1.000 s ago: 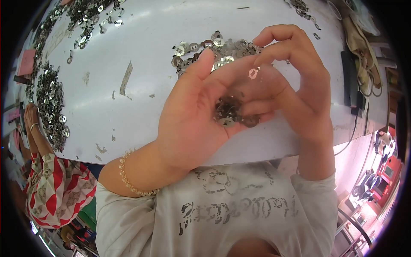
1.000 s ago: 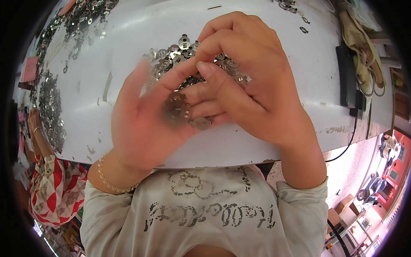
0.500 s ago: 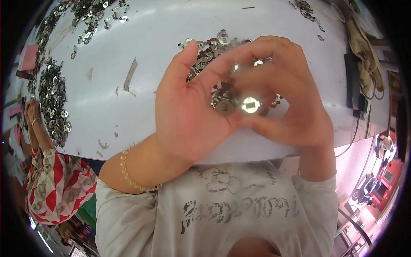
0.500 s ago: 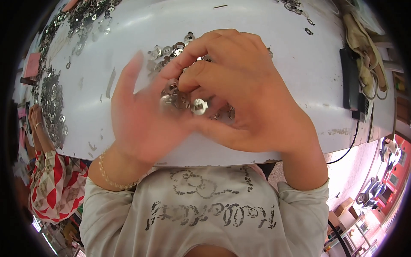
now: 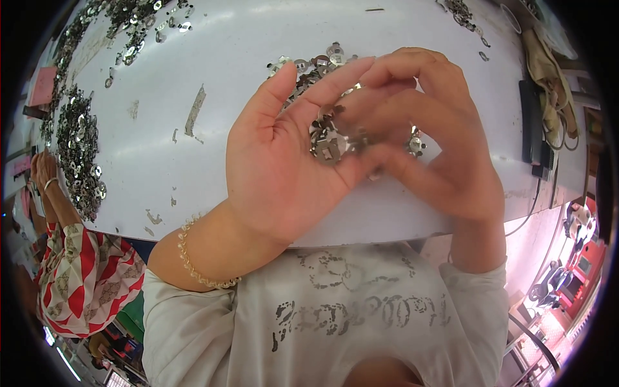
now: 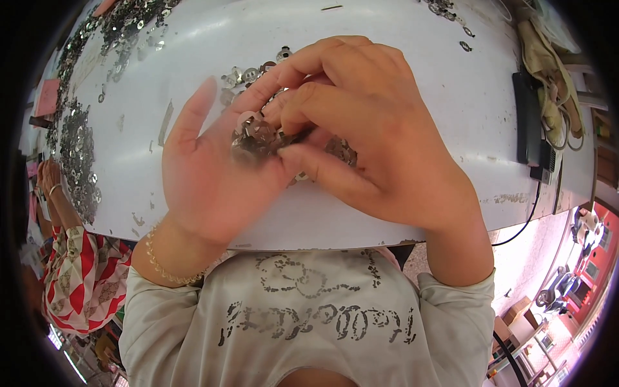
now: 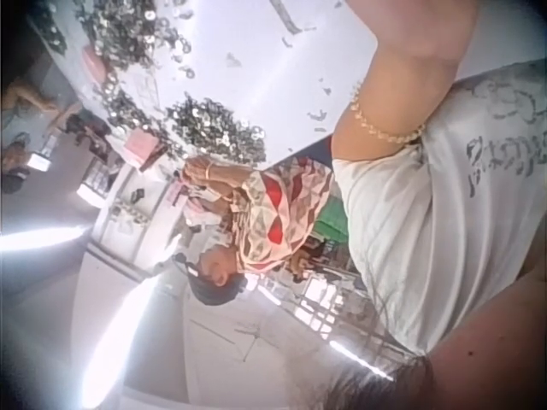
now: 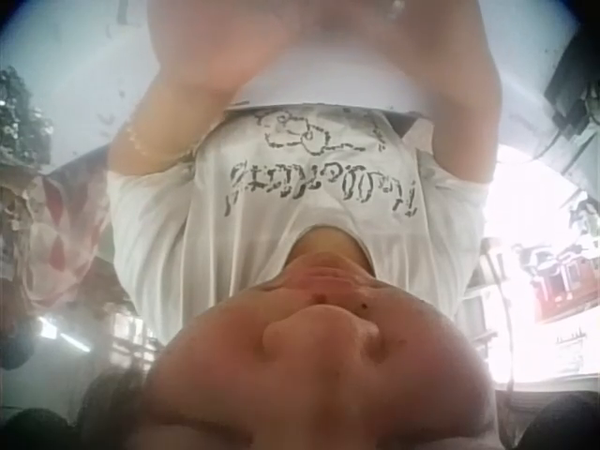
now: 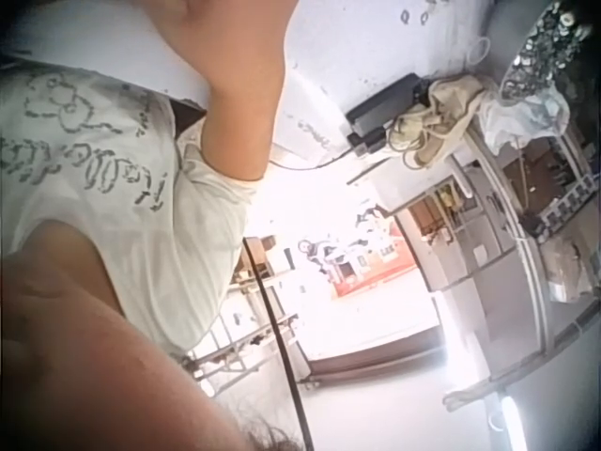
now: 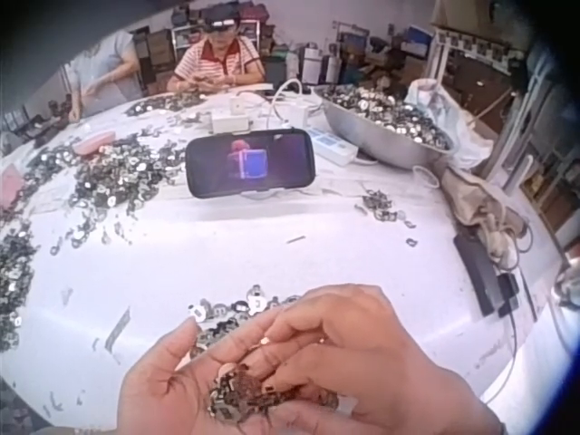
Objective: The person sorts small metal eyelets by hand on a white work surface.
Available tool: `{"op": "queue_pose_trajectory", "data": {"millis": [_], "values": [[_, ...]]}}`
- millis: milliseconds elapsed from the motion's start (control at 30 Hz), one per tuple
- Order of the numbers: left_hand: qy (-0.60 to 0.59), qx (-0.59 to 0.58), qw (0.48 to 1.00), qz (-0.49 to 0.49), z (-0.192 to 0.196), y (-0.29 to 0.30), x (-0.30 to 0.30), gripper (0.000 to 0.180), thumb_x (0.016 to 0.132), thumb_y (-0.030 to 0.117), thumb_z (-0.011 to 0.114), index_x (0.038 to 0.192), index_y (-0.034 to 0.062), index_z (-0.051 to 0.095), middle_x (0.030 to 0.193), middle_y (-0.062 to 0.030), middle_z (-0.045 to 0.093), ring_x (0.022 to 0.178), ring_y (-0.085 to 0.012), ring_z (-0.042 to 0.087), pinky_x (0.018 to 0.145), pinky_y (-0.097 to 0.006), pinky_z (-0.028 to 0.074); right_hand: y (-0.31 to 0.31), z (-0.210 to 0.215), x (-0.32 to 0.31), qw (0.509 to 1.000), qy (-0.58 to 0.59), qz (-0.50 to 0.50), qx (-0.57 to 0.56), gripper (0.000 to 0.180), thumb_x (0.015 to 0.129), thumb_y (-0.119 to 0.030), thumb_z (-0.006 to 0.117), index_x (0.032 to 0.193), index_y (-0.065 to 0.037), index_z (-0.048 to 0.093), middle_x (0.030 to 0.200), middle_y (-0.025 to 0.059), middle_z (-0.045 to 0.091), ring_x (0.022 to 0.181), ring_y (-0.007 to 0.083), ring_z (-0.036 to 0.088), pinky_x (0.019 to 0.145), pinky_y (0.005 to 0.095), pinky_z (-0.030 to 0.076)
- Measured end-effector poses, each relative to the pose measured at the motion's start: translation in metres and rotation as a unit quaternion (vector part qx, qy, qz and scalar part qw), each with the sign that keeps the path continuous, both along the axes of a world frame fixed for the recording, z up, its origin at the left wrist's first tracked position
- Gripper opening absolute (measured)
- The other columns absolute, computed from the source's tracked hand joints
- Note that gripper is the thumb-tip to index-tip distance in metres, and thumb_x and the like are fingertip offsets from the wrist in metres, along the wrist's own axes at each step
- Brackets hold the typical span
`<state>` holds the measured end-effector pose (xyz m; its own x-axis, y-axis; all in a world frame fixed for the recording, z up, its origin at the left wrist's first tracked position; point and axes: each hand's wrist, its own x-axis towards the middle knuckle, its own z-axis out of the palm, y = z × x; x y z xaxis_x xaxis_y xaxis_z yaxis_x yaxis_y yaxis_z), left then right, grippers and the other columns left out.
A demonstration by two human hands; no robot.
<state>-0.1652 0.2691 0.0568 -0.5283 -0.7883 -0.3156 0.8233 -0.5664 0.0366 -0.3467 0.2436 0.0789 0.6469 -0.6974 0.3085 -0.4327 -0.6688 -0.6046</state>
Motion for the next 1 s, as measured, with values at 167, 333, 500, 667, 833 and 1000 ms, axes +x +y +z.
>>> {"op": "queue_pose_trajectory", "data": {"millis": [167,333,500,667,833,1000], "values": [[0.011,-0.021,1.000,-0.018,0.000,0.000,0.000,0.069,0.094,0.042,0.035,0.140,-0.0075,0.021,0.128,-0.0219,0.041,0.120,-0.0341,0.040,0.107,-0.045,0.026,-0.003,-0.003,-0.001,0.999,-0.032,-0.014,-0.021,0.016,0.066,-0.004,0.065,0.082,-0.003,0.063,0.105,0.0120,0.057,0.103,0.0260,0.049,0.087,0.0359,0.039],[0.027,-0.009,1.000,-0.009,0.000,-0.001,-0.001,0.069,0.094,0.042,0.034,0.140,-0.0081,0.021,0.130,-0.0235,0.041,0.125,-0.0350,0.037,0.108,-0.045,0.026,-0.006,-0.001,-0.003,0.997,-0.028,-0.018,0.076,0.006,0.075,-0.002,0.058,0.081,-0.001,0.058,0.105,0.0134,0.056,0.097,0.0225,0.050,0.088,0.0333,0.037],[0.011,-0.004,1.000,0.002,0.002,-0.001,-0.003,0.068,0.093,0.041,0.036,0.138,-0.0081,0.024,0.133,-0.0237,0.039,0.126,-0.0344,0.036,0.109,-0.045,0.026,-0.004,-0.007,-0.002,0.990,-0.083,-0.074,0.091,0.006,0.078,-0.003,0.057,0.083,-0.001,0.056,0.105,0.0129,0.054,0.097,0.0206,0.050,0.090,0.0328,0.035],[0.021,-0.025,0.999,-0.008,-0.003,0.000,0.001,0.068,0.093,0.042,0.037,0.140,-0.0052,0.022,0.134,-0.0239,0.039,0.127,-0.0356,0.034,0.109,-0.046,0.025,-0.006,-0.008,-0.005,0.990,-0.111,-0.085,0.029,0.010,0.076,-0.004,0.059,0.085,-0.002,0.056,0.104,0.0123,0.054,0.099,0.0210,0.050,0.090,0.0322,0.035],[-0.022,-0.021,1.000,0.001,0.003,0.000,-0.002,0.069,0.093,0.043,0.037,0.141,-0.0038,0.019,0.130,-0.0225,0.041,0.123,-0.0364,0.037,0.107,-0.046,0.027,-0.003,-0.005,0.000,0.995,-0.101,-0.005,0.025,0.016,0.066,-0.006,0.063,0.081,-0.003,0.061,0.109,0.0153,0.056,0.102,0.0261,0.050,0.091,0.0362,0.036],[-0.011,-0.034,0.999,-0.006,-0.002,0.000,0.000,0.069,0.094,0.042,0.037,0.142,-0.0039,0.018,0.131,-0.0211,0.041,0.122,-0.0364,0.038,0.106,-0.047,0.028,-0.005,0.000,-0.004,0.999,0.025,-0.010,-0.016,0.015,0.064,-0.004,0.063,0.079,-0.004,0.064,0.101,0.0116,0.059,0.103,0.0263,0.050,0.089,0.0374,0.037]]}}
